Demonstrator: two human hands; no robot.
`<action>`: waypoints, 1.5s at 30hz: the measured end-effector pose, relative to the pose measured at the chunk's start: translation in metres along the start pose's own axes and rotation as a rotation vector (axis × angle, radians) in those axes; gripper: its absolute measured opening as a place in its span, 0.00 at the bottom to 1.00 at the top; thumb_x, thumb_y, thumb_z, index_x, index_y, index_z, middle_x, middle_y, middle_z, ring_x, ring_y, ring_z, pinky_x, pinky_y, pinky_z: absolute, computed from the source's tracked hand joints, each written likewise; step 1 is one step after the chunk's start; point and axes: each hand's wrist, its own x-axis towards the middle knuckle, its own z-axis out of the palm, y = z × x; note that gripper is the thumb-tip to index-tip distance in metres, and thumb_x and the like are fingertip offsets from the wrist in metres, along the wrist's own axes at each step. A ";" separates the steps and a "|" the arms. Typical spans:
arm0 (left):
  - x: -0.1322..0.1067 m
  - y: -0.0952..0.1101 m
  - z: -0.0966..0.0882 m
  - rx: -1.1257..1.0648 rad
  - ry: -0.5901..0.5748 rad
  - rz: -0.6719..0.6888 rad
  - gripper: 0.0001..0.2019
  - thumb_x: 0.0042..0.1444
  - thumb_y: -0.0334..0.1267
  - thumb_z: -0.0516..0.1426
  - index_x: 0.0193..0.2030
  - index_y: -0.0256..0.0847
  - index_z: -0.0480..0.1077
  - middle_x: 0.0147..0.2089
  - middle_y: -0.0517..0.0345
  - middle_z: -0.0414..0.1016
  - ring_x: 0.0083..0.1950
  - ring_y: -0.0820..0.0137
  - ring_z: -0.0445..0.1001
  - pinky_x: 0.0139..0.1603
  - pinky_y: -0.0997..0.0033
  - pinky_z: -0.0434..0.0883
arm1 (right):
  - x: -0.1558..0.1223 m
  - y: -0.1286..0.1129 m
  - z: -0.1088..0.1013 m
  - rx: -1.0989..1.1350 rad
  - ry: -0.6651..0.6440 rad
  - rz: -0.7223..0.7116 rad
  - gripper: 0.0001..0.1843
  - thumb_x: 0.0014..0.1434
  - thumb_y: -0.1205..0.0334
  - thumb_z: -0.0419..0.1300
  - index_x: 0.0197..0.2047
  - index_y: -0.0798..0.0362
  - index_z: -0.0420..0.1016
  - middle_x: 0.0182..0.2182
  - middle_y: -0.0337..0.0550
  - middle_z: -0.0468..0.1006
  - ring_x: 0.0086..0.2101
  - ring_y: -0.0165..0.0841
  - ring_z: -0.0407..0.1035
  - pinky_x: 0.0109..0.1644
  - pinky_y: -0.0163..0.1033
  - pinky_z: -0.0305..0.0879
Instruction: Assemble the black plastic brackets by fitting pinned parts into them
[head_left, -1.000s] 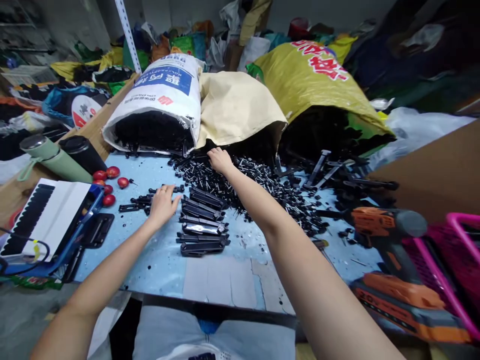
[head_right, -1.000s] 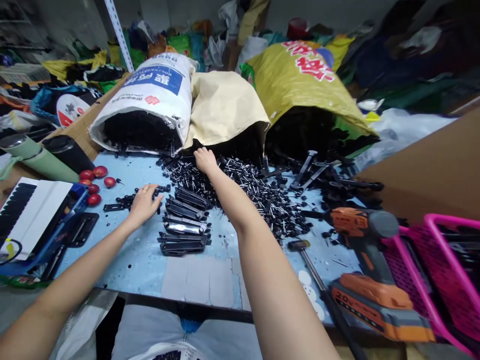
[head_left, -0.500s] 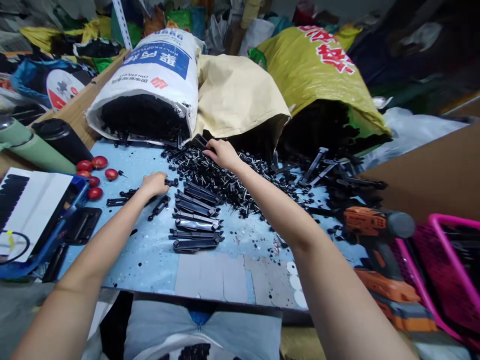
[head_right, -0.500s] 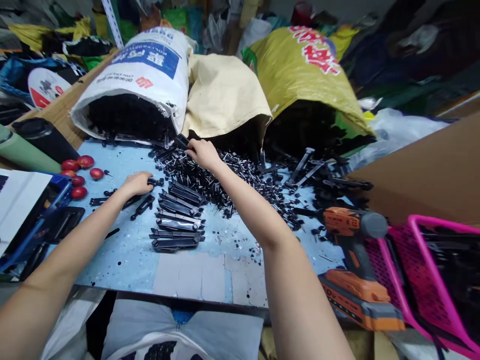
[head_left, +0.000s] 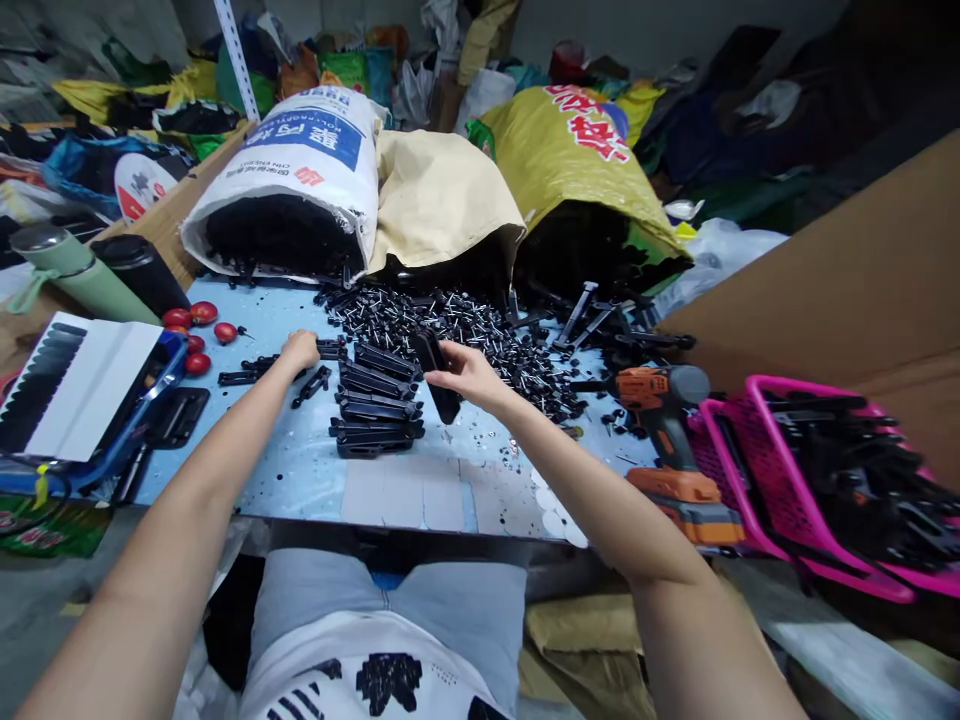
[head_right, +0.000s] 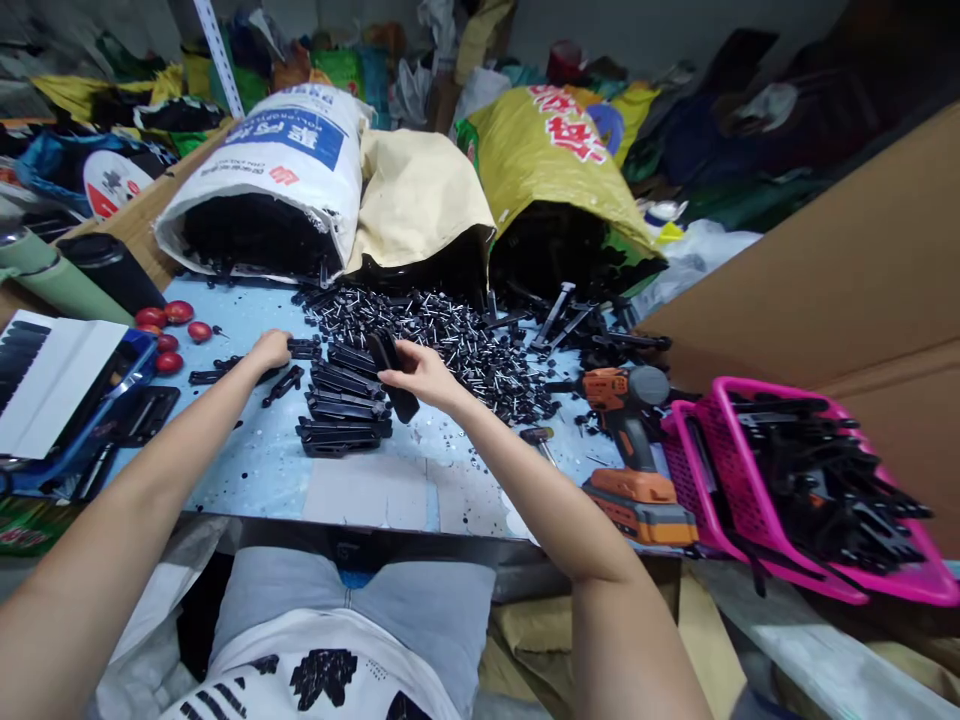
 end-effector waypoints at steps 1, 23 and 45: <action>0.000 -0.005 -0.001 0.005 0.004 0.015 0.23 0.49 0.38 0.59 0.52 0.29 0.68 0.54 0.39 0.67 0.53 0.58 0.65 0.55 0.63 0.63 | -0.012 -0.002 0.002 -0.035 -0.018 0.018 0.23 0.50 0.57 0.64 0.48 0.56 0.69 0.40 0.46 0.73 0.38 0.34 0.70 0.44 0.44 0.70; -0.172 0.055 0.008 -1.069 0.316 0.376 0.19 0.57 0.46 0.54 0.50 0.34 0.66 0.37 0.54 0.71 0.30 0.73 0.71 0.30 0.73 0.69 | -0.101 0.035 0.062 0.536 0.120 0.362 0.29 0.61 0.44 0.52 0.60 0.49 0.62 0.35 0.42 0.75 0.28 0.28 0.72 0.35 0.38 0.73; -0.295 0.143 0.061 -0.922 0.714 0.590 0.16 0.63 0.35 0.50 0.56 0.35 0.69 0.40 0.48 0.74 0.42 0.71 0.72 0.43 0.70 0.71 | -0.141 0.016 0.097 -0.172 0.229 -0.191 0.26 0.65 0.53 0.51 0.64 0.50 0.61 0.40 0.46 0.72 0.28 0.27 0.67 0.39 0.38 0.70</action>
